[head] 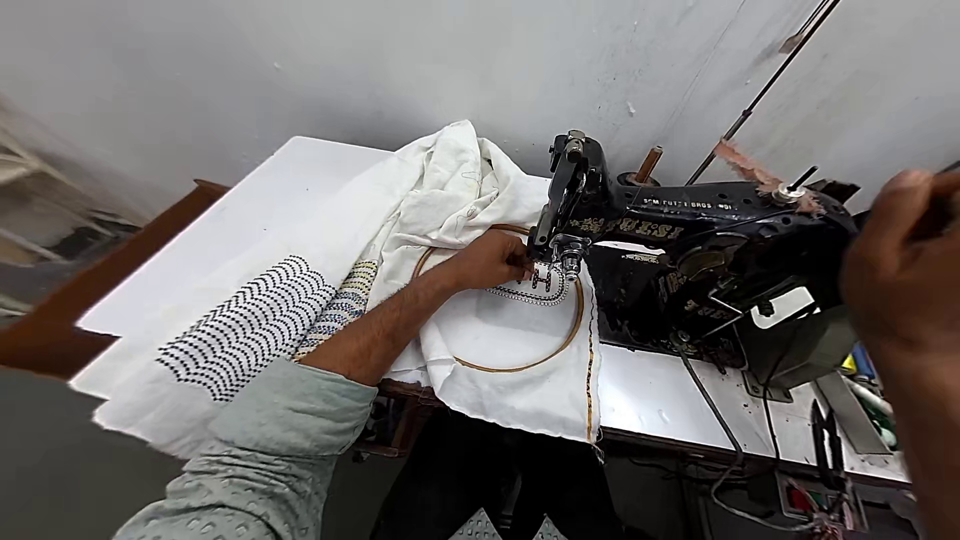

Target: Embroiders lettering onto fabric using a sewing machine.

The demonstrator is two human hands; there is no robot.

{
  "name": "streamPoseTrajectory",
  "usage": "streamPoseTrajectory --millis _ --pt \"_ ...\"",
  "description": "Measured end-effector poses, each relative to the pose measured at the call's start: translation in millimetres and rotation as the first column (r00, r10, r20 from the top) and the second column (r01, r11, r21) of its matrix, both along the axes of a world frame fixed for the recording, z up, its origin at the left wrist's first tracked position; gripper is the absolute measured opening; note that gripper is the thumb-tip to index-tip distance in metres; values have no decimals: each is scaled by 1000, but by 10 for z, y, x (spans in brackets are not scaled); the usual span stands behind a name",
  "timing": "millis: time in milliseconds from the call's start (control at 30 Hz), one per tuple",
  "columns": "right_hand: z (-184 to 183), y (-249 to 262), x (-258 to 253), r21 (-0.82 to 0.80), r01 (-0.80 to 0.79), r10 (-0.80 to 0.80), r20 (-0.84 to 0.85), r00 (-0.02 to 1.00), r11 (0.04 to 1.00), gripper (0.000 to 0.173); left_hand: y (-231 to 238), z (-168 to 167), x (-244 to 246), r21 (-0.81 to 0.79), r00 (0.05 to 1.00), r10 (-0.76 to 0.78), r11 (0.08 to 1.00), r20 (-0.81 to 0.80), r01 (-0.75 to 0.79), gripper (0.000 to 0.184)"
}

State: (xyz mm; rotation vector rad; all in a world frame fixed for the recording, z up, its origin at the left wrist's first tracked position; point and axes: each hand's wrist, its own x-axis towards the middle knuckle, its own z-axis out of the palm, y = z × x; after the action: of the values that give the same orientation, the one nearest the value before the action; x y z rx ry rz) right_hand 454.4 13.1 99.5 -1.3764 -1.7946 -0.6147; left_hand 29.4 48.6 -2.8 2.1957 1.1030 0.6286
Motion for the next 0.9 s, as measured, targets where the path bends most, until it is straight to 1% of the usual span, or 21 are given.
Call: streamPoseTrajectory --millis 67,100,133,167,233,267,333,433,567,700,767,800,833,900 --pt "-236 -474 -589 32 -197 194 81 978 980 41 6 19 -48 2 999 -8 1000 -41 8 8" --pt "-397 -616 -847 0 -274 272 122 955 962 38 15 34 -79 -4 999 -6 1000 -49 6 7" --pt "-573 -710 -1074 -87 -326 336 147 931 941 34 18 43 -106 -23 999 1 1000 -48 -2 6" --pt "-751 -755 -1267 -208 -360 393 145 908 909 32 15 50 -124 -51 999 4 999 -32 -6 4" --pt "-1068 -762 -1577 -424 -389 457 68 887 818 42 -8 30 -148 -92 998 1 996 56 4 4" --pt "-1201 -751 -1691 -483 -389 460 33 887 784 46 -36 15 -152 -110 994 6 994 113 7 4" --pt "-1393 -733 -1826 -489 -388 446 2 895 781 51 -107 -35 -143 -111 978 28 994 204 -5 5" --pt "-1436 -721 -1837 -474 -396 437 -26 899 786 53 -158 -88 -139 -64 974 51 997 219 -38 7" --pt "-1440 -731 -1823 -471 -392 428 -32 903 790 52 -129 -117 -109 -16 972 48 999 231 -46 9" --pt "-1439 -740 -1830 -464 -386 420 -32 907 797 50 -119 -112 -58 32 969 99 994 227 -109 11" --pt "-1444 -751 -1826 -459 -387 417 -39 908 800 49 -133 -121 -27 82 959 166 979 229 -189 13" --pt "-1444 -758 -1821 -456 -390 417 -46 908 800 47 -145 -116 -26 101 946 228 961 230 -256 15" --pt "-1444 -767 -1816 -444 -396 416 -55 908 804 45 -154 -98 -57 113 919 313 931 241 -347 18" --pt "-1433 -797 -1807 -422 -407 418 -72 906 810 41 -139 -72 -225 91 815 481 842 322 -532 21"
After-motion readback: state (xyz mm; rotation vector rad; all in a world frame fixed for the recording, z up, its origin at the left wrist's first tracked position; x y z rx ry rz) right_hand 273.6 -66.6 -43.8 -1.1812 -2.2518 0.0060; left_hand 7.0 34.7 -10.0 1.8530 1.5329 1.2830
